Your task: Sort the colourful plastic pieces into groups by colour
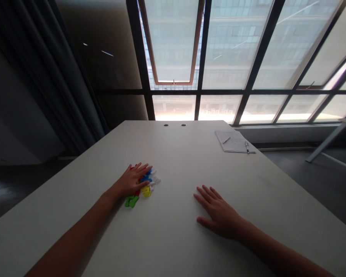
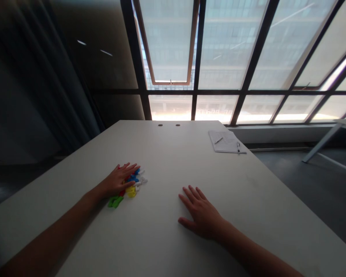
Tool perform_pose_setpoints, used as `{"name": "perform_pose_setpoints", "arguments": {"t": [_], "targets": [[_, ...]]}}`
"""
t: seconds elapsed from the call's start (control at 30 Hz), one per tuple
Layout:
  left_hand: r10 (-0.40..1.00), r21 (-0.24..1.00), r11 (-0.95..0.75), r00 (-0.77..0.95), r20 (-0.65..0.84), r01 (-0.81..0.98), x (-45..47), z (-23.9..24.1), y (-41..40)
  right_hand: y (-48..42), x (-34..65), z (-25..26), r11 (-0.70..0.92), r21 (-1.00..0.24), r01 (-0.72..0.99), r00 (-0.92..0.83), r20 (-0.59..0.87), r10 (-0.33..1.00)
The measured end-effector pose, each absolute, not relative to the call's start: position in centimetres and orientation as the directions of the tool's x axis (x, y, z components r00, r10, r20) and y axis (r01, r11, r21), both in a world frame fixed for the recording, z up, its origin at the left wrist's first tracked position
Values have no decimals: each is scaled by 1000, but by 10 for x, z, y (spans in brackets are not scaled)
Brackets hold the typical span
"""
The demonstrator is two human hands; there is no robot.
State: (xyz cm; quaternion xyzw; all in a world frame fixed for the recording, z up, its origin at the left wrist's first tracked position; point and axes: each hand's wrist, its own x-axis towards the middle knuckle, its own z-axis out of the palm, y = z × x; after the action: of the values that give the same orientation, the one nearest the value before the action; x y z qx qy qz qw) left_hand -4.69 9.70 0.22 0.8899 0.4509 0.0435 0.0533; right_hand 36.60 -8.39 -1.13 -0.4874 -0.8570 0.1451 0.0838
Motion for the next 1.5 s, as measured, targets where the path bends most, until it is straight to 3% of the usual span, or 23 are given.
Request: {"name": "perform_pose_setpoints", "arguments": {"t": [0.3, 0.63, 0.73, 0.93, 1.13, 1.33, 1.5], "targets": [[747, 180, -662, 660, 80, 727, -1, 6, 86, -84, 366, -10, 480, -342, 808, -508, 9, 861], [569, 216, -815, 813, 125, 538, 70, 15, 25, -84, 364, -12, 438, -389, 810, -450, 66, 891], [539, 229, -834, 831, 140, 502, 90, 16, 3, -84, 367, -16, 428, -437, 791, -410, 140, 901], [478, 261, -865, 863, 163, 429, 128, 10, -28, -79, 373, -20, 494, -592, 637, -273, 426, 863], [533, 368, -805, 839, 107, 465, 133, 16, -28, -73, 374, -19, 518, -648, 559, -107, 563, 820], [581, 546, -697, 812, 50, 465, 123, 36, -28, -75, 375, -17, 607, -613, 506, -299, 536, 789], [620, 628, -636, 782, 69, 449, 111, 51, -26, -76, 379, -16, 582, -544, 605, -403, 420, 813]]}}
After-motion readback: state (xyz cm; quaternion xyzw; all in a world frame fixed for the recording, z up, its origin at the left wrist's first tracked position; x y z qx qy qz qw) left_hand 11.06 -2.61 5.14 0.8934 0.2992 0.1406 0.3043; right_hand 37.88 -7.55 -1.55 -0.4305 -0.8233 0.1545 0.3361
